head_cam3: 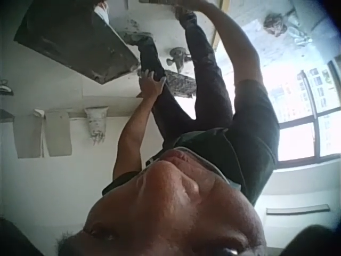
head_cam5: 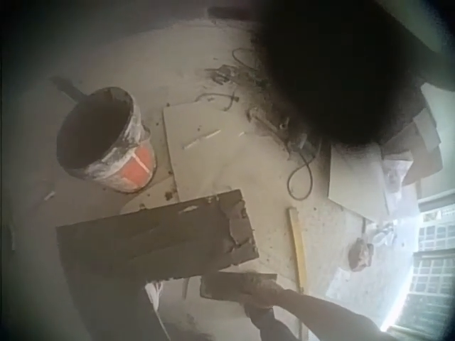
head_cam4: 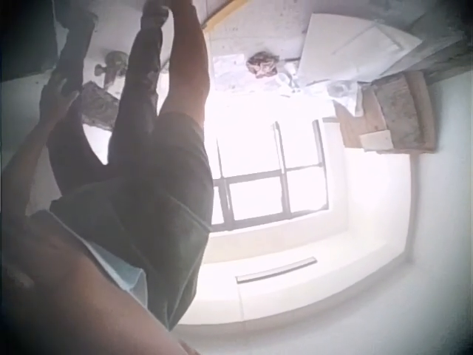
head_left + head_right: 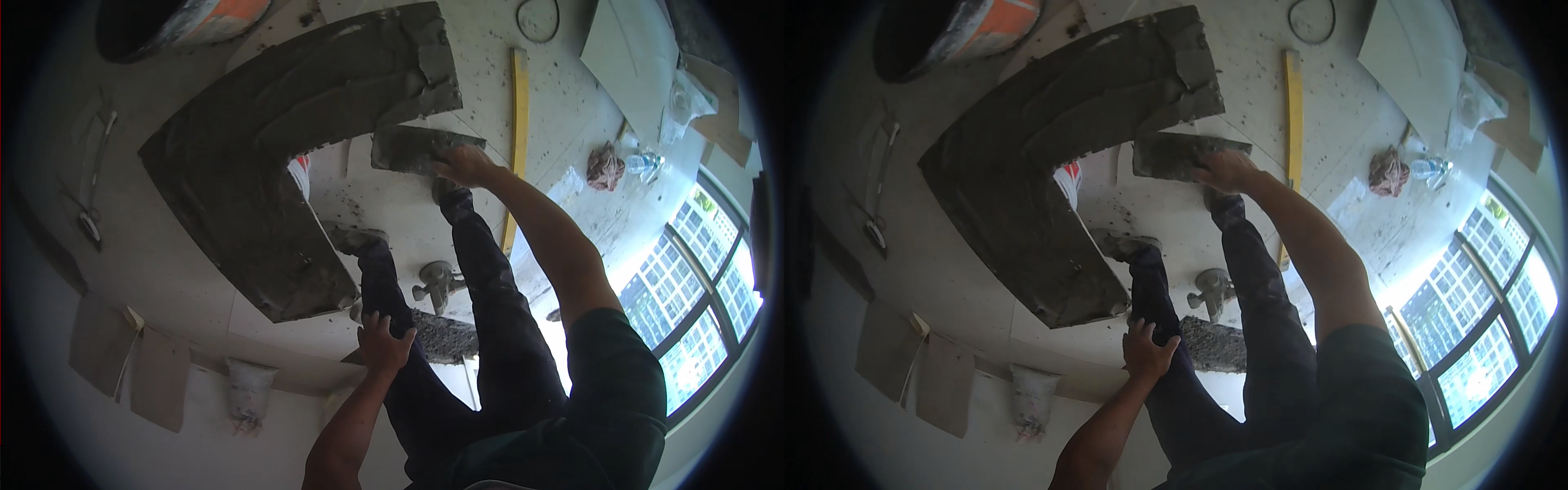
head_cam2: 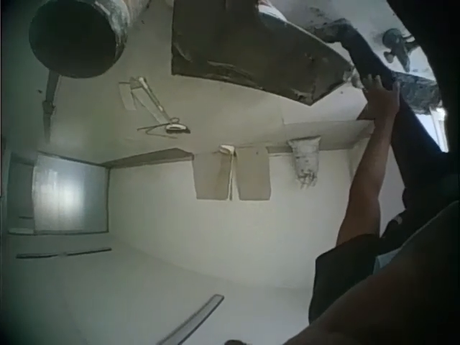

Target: Applying mortar to a large floor tile using a trowel.

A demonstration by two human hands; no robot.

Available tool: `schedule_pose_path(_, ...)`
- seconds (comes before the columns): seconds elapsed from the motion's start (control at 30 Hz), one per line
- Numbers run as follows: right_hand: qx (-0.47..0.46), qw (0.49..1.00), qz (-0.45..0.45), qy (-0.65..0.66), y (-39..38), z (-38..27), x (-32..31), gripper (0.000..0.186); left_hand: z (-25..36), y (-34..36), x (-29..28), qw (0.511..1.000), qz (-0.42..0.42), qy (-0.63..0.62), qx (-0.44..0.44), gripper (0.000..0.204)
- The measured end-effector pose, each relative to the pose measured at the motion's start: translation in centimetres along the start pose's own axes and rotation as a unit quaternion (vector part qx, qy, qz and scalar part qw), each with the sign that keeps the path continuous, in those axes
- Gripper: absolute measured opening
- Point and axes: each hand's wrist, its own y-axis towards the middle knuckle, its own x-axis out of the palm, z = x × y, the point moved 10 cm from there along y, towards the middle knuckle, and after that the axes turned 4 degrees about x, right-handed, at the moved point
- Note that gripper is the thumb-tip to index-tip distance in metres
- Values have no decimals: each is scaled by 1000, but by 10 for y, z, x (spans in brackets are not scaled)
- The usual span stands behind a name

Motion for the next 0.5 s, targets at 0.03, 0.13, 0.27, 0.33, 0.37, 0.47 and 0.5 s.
schedule_pose_path(0.03, -6, 1000, 0, -5, -1, -6, -2, 41, -3, -2, 2, 1000, -7, -4, -3, 70)
schedule_pose_path(0.13, 2, 998, -4, 70, 5, -19, -4, 43, -9, -4, 5, 1000, -2, -21, -7, 71)
schedule_pose_path(0.27, -13, 995, 58, 76, 32, -40, -6, 43, -6, 0, 7, 999, 14, -36, -12, 69)
schedule_pose_path(0.33, -23, 1000, 15, -12, 42, -63, 15, 42, -3, 1, 1, 998, 38, -52, 20, 70)
schedule_pose_path(0.37, -38, 999, 1, -11, 42, -81, 23, 42, -12, -4, 2, 998, 38, -56, 0, 70)
schedule_pose_path(0.47, -73, 996, -47, -15, 47, -113, 45, 48, -20, -11, 4, 995, 42, -89, -4, 69)
schedule_pose_path(0.5, -79, 997, 2, -4, 50, -120, 38, 47, -23, -10, 5, 994, 44, -100, -17, 69)
